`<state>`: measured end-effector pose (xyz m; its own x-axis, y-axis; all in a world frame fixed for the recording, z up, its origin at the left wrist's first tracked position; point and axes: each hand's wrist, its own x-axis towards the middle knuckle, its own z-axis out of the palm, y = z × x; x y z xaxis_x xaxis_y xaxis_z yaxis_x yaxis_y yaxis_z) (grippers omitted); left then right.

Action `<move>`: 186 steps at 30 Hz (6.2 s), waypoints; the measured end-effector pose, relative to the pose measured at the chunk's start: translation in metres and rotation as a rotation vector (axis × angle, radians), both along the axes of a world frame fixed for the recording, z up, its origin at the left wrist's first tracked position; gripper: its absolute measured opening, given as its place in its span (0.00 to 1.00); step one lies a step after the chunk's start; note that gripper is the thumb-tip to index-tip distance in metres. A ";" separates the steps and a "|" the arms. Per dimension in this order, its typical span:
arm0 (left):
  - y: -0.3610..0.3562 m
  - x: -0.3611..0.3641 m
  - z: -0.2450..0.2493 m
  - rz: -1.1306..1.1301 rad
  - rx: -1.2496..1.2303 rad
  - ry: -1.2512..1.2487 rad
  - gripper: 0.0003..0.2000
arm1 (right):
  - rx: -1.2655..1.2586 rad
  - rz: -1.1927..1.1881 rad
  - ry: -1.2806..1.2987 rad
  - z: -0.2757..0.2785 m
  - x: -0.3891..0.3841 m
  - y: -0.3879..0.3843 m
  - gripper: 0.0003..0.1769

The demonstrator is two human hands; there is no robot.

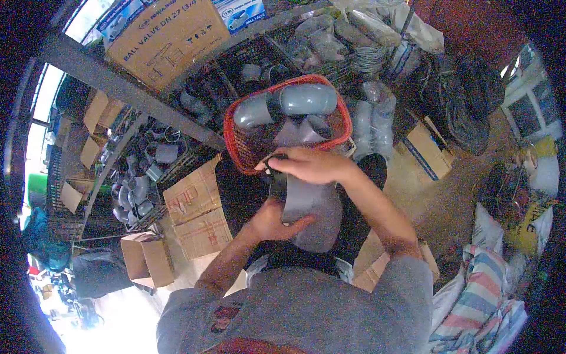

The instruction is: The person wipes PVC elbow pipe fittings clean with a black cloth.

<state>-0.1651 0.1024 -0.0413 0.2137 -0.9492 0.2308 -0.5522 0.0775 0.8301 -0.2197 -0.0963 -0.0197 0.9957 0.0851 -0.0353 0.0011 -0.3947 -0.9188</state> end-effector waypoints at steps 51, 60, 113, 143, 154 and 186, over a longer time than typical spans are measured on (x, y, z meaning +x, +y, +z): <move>0.261 0.150 -0.306 1.160 0.109 1.281 0.26 | 1.641 -1.071 -0.130 -0.172 -0.052 0.036 0.32; 0.210 0.298 -0.265 0.878 0.098 0.446 0.16 | 2.016 -0.345 -0.318 -0.171 -0.032 0.006 0.42; 0.171 0.419 -0.138 1.321 -0.663 -0.053 0.08 | 0.362 -0.572 0.147 -0.101 0.001 0.020 0.27; -0.082 0.051 0.006 -0.068 -0.137 0.419 0.22 | 1.114 -0.523 0.076 -0.196 -0.082 0.027 0.39; -0.047 -0.006 -0.075 0.146 0.361 0.755 0.12 | 0.688 -0.742 0.006 -0.211 -0.111 0.045 0.45; -0.078 0.008 0.029 -0.419 -0.227 -0.236 0.18 | 2.090 -0.558 -0.603 -0.115 -0.102 0.058 0.49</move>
<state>-0.1570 0.0240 -0.0119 -0.2557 -0.8627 0.4363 -0.6055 0.4948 0.6234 -0.3220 -0.0385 -0.1350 0.7816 -0.6192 -0.0758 0.6227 0.7675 0.1522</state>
